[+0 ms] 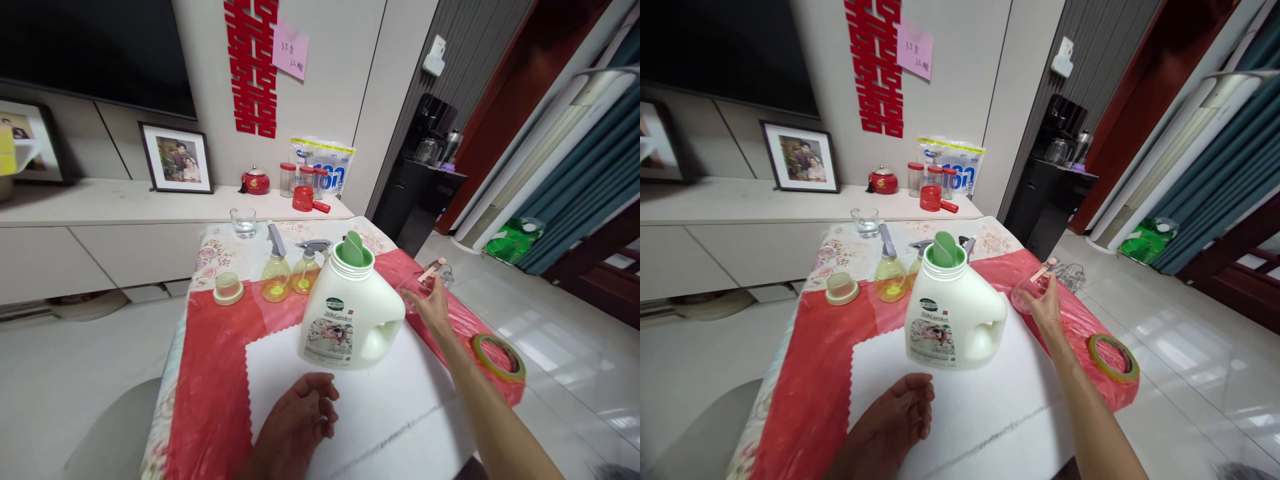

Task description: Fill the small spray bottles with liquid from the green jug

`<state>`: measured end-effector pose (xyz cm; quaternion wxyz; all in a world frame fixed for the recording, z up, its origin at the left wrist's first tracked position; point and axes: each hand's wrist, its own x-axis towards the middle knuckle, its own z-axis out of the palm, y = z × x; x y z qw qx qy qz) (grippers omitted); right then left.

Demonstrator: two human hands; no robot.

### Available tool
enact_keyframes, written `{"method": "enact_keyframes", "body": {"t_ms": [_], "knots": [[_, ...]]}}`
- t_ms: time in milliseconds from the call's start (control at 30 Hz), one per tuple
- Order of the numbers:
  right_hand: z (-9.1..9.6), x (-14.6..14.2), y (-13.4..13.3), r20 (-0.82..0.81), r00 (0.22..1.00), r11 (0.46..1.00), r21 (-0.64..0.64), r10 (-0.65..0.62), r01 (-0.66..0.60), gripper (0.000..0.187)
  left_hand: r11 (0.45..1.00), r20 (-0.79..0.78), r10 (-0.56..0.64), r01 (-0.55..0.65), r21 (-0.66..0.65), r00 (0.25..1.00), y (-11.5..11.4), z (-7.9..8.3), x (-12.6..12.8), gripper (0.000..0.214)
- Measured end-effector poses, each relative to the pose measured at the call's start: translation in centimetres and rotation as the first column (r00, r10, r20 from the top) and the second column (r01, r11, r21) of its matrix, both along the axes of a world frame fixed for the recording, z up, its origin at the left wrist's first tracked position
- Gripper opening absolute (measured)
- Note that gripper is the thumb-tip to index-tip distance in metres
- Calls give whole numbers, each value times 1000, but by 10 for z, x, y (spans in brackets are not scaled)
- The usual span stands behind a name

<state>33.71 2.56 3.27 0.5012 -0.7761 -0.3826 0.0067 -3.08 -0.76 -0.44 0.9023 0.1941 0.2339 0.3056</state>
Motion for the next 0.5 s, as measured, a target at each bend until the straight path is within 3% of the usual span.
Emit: {"method": "enact_keyframes", "body": {"t_ms": [67,233,500], "knots": [[3,-4,-11,-2,1000,1000,-10,7,-7,49,1000,2,5,-5,15,1000,0,0,0,29],[10,-16,-42,-17,1000,1000,-14,10,-10,86,998,11,10,-10,57,1000,1,0,-2,25],[19,-57,-107,-57,998,999,-40,10,-12,83,993,11,83,-84,82,996,1,11,-2,20]]}}
